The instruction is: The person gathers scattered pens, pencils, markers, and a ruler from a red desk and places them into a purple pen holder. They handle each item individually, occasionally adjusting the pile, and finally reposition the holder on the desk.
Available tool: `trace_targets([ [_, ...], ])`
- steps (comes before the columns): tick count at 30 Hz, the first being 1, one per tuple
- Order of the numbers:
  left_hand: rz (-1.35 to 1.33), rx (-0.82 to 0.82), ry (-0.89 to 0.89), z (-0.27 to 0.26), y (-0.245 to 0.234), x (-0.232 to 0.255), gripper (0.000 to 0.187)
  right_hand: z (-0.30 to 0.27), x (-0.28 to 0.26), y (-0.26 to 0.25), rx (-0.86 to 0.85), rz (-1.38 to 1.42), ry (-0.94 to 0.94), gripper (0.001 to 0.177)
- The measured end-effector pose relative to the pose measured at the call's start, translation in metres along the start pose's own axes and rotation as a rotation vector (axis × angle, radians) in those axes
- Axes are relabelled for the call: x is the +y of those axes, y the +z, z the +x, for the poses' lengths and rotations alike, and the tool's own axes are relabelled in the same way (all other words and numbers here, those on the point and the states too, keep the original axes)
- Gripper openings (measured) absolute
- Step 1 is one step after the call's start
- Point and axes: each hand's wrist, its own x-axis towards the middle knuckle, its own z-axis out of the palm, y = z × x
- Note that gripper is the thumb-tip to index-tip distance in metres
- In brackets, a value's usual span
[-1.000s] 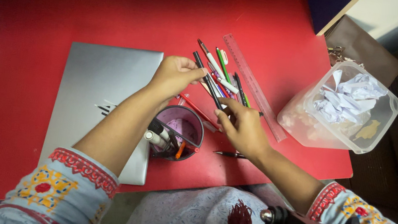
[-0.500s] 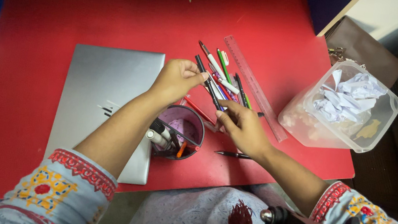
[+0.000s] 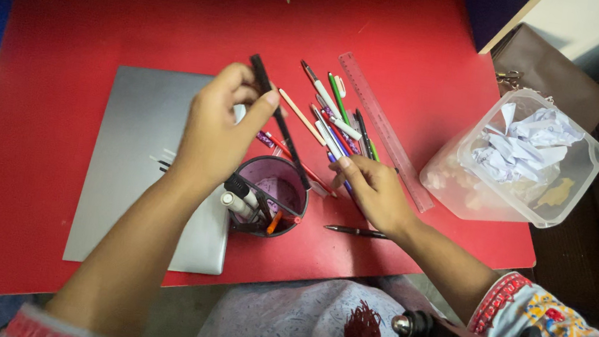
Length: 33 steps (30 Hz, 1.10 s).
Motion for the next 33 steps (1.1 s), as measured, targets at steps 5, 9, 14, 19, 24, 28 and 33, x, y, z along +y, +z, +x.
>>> trace_targets([
  [5,0.281,-0.021,0.072,-0.038,-0.015,0.031,0.017,-0.006,0.007,0.002,-0.047,0.015,0.109,0.05],
  [9,0.473,-0.035,0.256,-0.054,-0.014,0.031,0.026,-0.007,0.009,0.006,-0.102,-0.057,0.177,0.049],
  [14,0.561,-0.15,0.294,-0.067,-0.005,0.032,0.022,-0.01,0.011,0.006,-0.132,-0.112,0.086,0.05],
  [19,0.609,-0.239,0.306,-0.075,-0.005,0.032,0.02,-0.013,0.02,0.007,-0.047,0.029,0.216,0.046],
  [24,0.603,-0.213,0.294,-0.077,-0.005,0.031,0.019,-0.017,0.027,-0.003,0.005,-0.127,0.144,0.041],
  [28,0.589,-0.166,0.244,-0.076,-0.007,0.024,0.018,-0.038,0.026,-0.021,-0.203,-0.601,-0.103,0.036],
  [33,0.576,-0.184,0.158,-0.072,-0.008,0.021,0.017,-0.055,0.03,-0.034,-0.414,-0.779,-0.249,0.051],
])
